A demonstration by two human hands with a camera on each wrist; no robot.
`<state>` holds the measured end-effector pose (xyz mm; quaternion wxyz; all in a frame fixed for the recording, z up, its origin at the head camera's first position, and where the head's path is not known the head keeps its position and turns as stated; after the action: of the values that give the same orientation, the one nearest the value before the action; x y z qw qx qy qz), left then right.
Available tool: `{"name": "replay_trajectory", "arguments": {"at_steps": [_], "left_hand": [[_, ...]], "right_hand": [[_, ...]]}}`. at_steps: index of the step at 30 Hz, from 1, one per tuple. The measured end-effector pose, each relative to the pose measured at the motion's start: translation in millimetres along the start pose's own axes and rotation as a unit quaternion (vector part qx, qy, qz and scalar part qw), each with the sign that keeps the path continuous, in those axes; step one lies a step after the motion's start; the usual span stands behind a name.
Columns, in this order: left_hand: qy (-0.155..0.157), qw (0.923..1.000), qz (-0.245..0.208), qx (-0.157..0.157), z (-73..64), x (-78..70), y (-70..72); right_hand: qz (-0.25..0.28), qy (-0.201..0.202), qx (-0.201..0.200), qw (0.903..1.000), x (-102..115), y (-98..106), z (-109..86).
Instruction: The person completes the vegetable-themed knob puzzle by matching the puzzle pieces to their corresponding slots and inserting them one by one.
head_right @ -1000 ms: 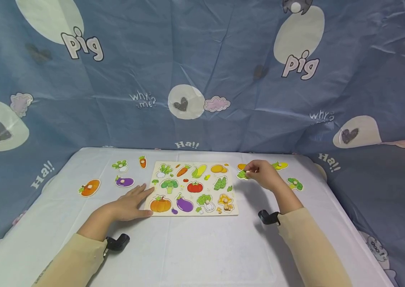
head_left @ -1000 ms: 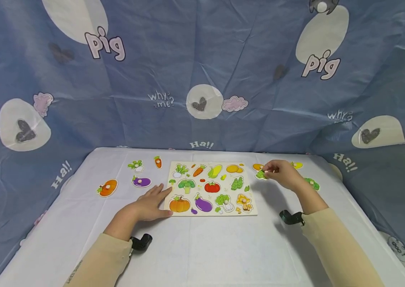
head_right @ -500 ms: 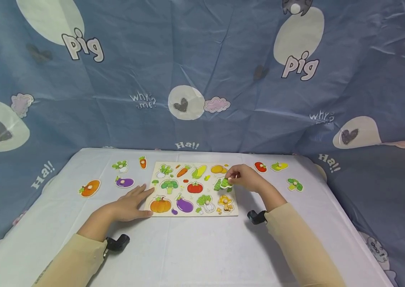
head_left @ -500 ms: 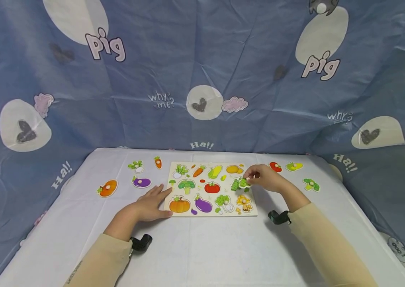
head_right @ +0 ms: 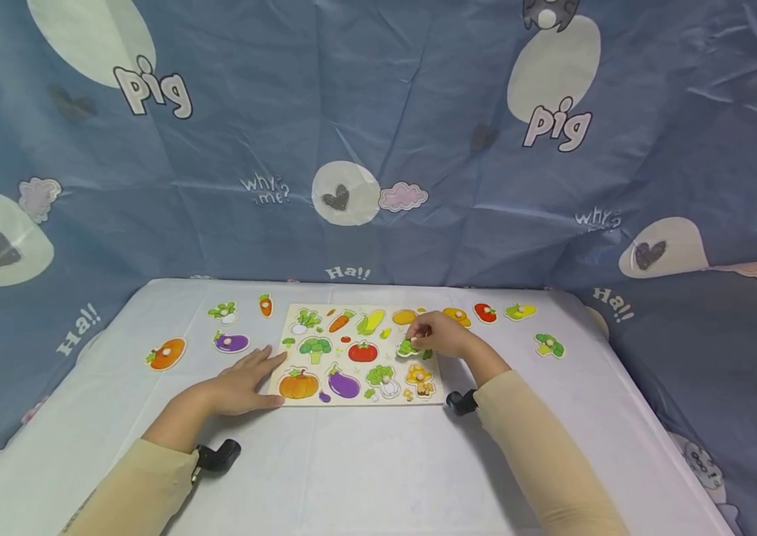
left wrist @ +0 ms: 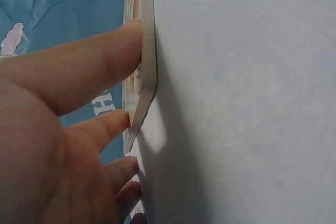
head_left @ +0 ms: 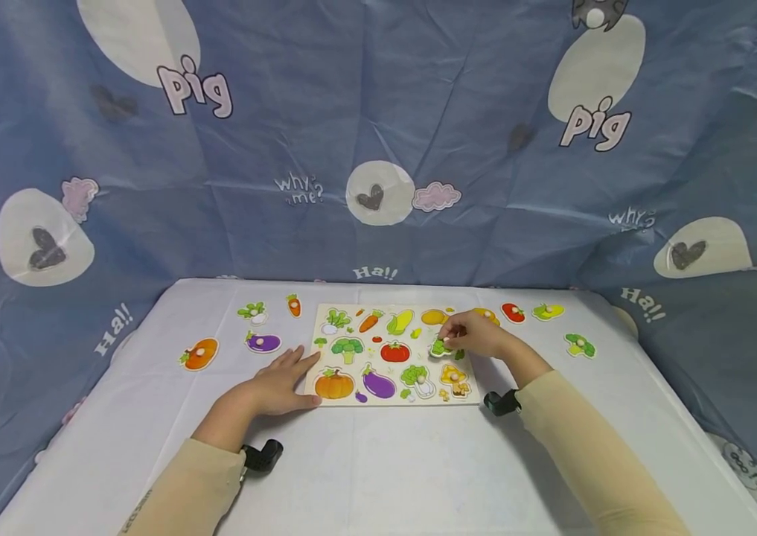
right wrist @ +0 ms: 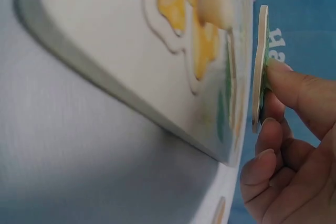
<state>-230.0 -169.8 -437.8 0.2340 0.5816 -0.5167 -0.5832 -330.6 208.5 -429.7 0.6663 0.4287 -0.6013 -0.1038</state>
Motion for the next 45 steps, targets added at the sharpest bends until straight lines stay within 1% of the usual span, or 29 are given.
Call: {"name": "replay_trajectory", "arguments": {"at_steps": [5,7,21,27,34,38,45], "left_hand": [[0.001,1.0,-0.003,-0.001,-1.2,-1.1,-0.2],[0.002,1.0,-0.003,-0.003,-1.8,-2.0,0.5],[0.0,1.0,0.004,-0.002,0.6,2.0,-1.6],[-0.001,1.0,0.002,-0.003,1.6,2.5,-1.1],[0.001,1.0,0.001,-0.001,0.9,3.3,-1.6],[0.004,1.0,0.002,-0.001,1.1,3.8,-1.7],[0.004,1.0,-0.001,0.001,3.0,4.9,-3.8]], "right_hand": [[-0.009,-0.032,-0.003,0.9994,-1.1,-7.2,4.7],[-0.014,-0.039,-0.007,0.9991,-1.1,-8.8,5.8],[-0.041,-0.067,-0.019,0.9967,-2.2,-14.4,10.9],[-0.056,-0.061,-0.021,0.9963,-0.3,-13.9,11.1],[-0.059,-0.065,-0.022,0.9959,-0.2,-15.2,9.6],[-0.067,-0.055,-0.026,0.9959,2.5,-14.3,6.8],[-0.054,-0.056,-0.038,0.9962,5.5,-9.0,-2.6]]}}
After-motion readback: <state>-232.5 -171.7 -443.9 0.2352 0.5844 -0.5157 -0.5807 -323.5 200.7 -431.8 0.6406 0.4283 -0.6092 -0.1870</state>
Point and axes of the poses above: each hand's wrist, its own z-axis towards the middle knuckle, its own y-axis out of the back of the hand, x = y × z, the point moved 2 cm from there along z, towards the middle knuckle, and after that the axes turned 4 degrees about -x, right-handed, at the moved point
